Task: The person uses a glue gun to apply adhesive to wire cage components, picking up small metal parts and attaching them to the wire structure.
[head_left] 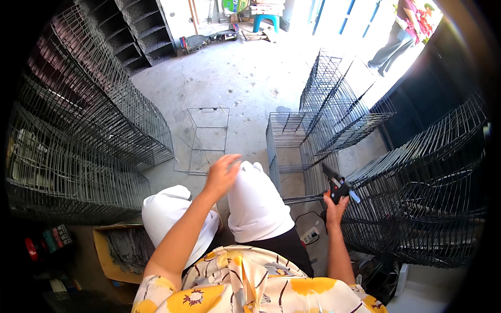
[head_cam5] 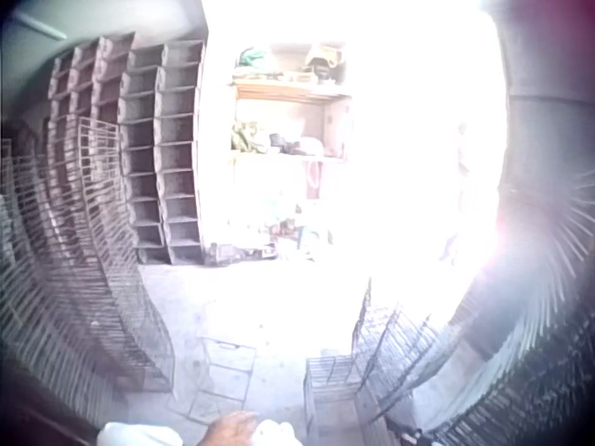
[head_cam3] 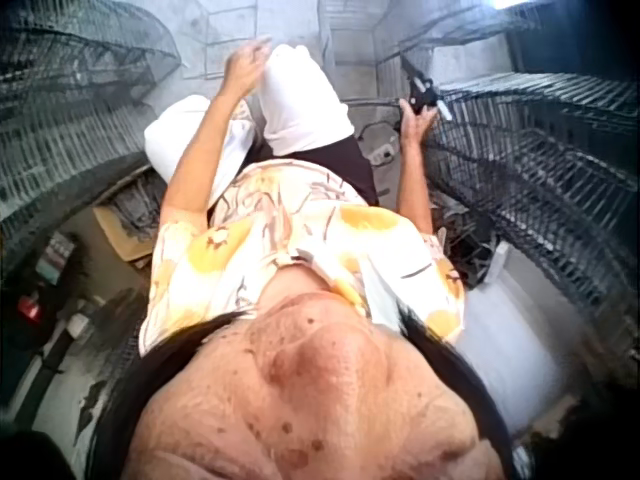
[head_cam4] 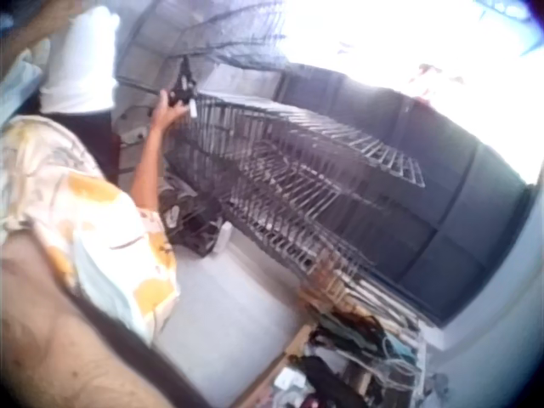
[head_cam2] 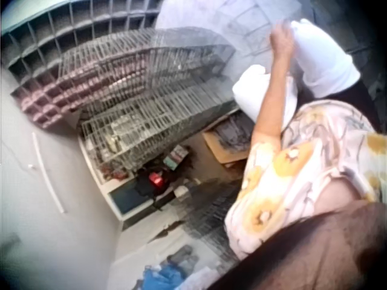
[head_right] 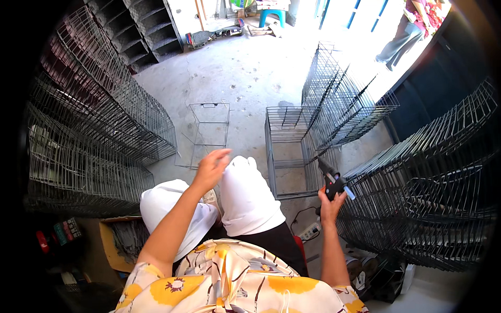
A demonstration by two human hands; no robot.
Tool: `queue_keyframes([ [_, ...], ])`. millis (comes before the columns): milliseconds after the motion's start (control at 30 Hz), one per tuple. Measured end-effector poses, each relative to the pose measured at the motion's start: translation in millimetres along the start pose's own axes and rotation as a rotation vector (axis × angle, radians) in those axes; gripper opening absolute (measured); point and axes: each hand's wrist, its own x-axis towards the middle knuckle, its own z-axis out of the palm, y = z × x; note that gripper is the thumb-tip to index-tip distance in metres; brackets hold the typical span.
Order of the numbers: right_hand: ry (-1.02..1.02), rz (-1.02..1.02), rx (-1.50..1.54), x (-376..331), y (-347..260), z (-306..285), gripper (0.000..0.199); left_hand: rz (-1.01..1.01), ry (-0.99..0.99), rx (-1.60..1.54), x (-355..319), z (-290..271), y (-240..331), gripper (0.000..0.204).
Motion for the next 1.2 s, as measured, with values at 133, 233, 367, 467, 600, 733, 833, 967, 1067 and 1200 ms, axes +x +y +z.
queue_keyframes([
  [133,-0.010,0.134,0.010,-17,-18,12,0.083,0.162,-0.450,0.172,74,52,4,0.043],
  [233,-0.010,0.068,0.012,-18,-33,25,0.058,0.157,-0.737,0.319,116,90,-25,0.052],
  [367,0.004,0.144,0.014,-17,-26,18,0.056,0.127,-0.889,0.673,125,125,-30,0.057],
  [467,-0.041,0.183,0.006,-17,-26,14,0.055,0.265,-0.878,0.835,124,124,-22,0.043],
  [600,-0.059,0.296,0.036,-16,-42,22,0.058,0.216,-0.845,0.829,124,128,-16,0.031],
  [733,-0.106,0.280,-0.030,-3,-47,29,0.060,0.213,-0.680,0.811,124,124,-17,0.026],
  [833,-0.128,0.170,-0.056,14,-30,35,0.068,0.293,-0.482,0.771,119,119,-30,0.014],
  [967,-0.028,0.092,-0.072,39,-27,30,0.048,0.371,-0.383,0.666,116,109,-26,0.010],
  [1067,-0.006,0.224,0.085,50,-83,41,0.032,0.487,-0.203,0.578,114,99,-22,0.017],
  [1200,0.055,0.198,0.259,45,-122,45,0.019,0.506,-0.118,0.478,105,85,-3,0.019],
])
